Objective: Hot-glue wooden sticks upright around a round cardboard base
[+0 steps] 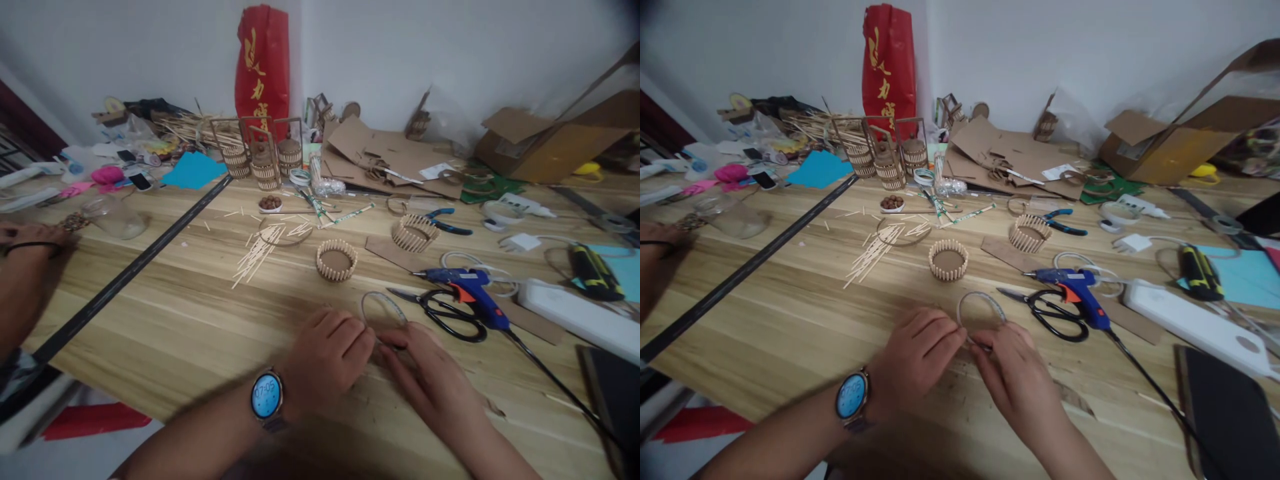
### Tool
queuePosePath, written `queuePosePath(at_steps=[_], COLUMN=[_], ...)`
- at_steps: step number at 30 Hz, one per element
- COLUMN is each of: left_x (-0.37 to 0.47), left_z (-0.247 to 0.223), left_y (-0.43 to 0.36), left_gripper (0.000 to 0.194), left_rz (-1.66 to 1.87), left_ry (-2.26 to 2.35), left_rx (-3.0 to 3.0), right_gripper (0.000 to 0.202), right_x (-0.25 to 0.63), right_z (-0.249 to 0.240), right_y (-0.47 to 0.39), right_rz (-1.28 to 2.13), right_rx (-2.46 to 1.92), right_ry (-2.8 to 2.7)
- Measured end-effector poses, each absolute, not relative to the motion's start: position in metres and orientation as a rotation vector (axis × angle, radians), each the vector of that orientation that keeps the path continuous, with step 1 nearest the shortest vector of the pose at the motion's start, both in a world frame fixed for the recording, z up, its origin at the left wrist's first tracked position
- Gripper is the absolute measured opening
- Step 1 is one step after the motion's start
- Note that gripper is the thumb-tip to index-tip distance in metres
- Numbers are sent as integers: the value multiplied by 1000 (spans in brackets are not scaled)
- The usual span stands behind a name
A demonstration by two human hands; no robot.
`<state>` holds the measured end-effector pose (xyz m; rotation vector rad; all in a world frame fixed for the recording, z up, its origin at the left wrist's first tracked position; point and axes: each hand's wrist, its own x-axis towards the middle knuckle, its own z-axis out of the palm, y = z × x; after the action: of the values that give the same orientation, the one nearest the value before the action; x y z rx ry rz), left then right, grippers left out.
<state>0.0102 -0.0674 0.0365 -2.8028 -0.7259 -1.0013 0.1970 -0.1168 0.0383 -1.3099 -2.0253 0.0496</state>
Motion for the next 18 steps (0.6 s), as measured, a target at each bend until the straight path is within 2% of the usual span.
queuePosePath(at_steps=[7, 18], left_x=[12, 12], left_z=[37, 33], left_y=[-67, -70], left_gripper=[16, 21], left_rz=[-1218, -1319], left_ry=[-994, -984], left_rx=[-2886, -2894], right_gripper=[8, 8], right_x=[199, 195], right_z=[37, 31], right_y=[-118, -121], right_rz=[-79, -42], right_rx=[-1277, -1294], right_ry=[-2040, -1968])
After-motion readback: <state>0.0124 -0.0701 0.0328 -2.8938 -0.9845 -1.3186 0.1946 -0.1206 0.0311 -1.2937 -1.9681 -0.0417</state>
